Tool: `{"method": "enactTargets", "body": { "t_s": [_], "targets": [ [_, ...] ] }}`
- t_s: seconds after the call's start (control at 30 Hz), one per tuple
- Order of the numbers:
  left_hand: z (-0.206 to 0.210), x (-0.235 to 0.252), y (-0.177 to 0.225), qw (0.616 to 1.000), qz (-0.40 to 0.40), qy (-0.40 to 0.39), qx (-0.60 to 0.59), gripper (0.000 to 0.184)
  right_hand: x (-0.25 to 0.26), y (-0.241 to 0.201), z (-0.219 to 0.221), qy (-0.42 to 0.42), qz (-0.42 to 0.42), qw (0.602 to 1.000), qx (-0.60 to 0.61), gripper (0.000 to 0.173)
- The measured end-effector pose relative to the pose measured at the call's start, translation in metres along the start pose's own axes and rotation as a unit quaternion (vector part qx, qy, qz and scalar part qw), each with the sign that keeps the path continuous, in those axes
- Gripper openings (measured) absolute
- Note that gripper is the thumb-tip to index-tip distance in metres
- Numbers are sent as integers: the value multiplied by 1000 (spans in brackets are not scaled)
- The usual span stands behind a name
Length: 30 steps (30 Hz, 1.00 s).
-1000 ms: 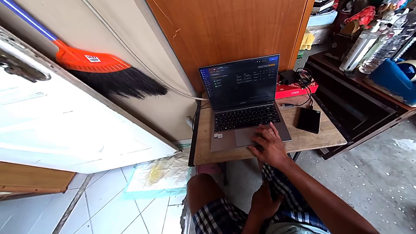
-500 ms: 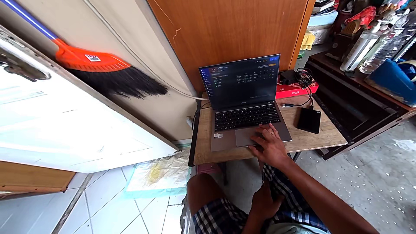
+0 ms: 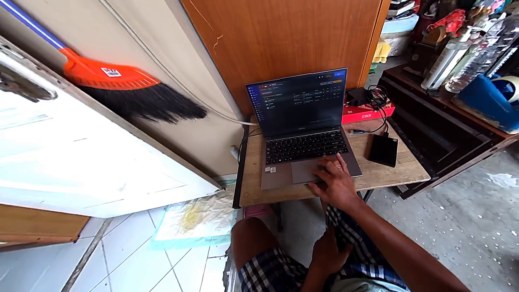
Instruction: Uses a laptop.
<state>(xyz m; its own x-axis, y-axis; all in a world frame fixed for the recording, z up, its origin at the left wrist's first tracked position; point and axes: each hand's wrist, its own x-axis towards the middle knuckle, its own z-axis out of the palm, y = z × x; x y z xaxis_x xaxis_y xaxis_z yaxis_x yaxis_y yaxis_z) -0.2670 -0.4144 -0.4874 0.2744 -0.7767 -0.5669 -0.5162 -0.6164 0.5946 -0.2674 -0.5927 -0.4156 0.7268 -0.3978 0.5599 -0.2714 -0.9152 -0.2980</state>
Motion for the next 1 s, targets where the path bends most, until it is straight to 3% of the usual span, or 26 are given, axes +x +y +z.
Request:
{"method": "enactTargets", "body": {
  "t_s": [0.27, 1.0],
  "targets": [
    [-1, 0, 0, 1000, 3, -4, 2, 87, 0, -2, -1, 11, 40, 999, -7, 51],
    [0, -1, -1, 1000, 4, 3, 0, 87, 3, -3, -2, -7, 39, 999, -9, 55]
  ]
}}
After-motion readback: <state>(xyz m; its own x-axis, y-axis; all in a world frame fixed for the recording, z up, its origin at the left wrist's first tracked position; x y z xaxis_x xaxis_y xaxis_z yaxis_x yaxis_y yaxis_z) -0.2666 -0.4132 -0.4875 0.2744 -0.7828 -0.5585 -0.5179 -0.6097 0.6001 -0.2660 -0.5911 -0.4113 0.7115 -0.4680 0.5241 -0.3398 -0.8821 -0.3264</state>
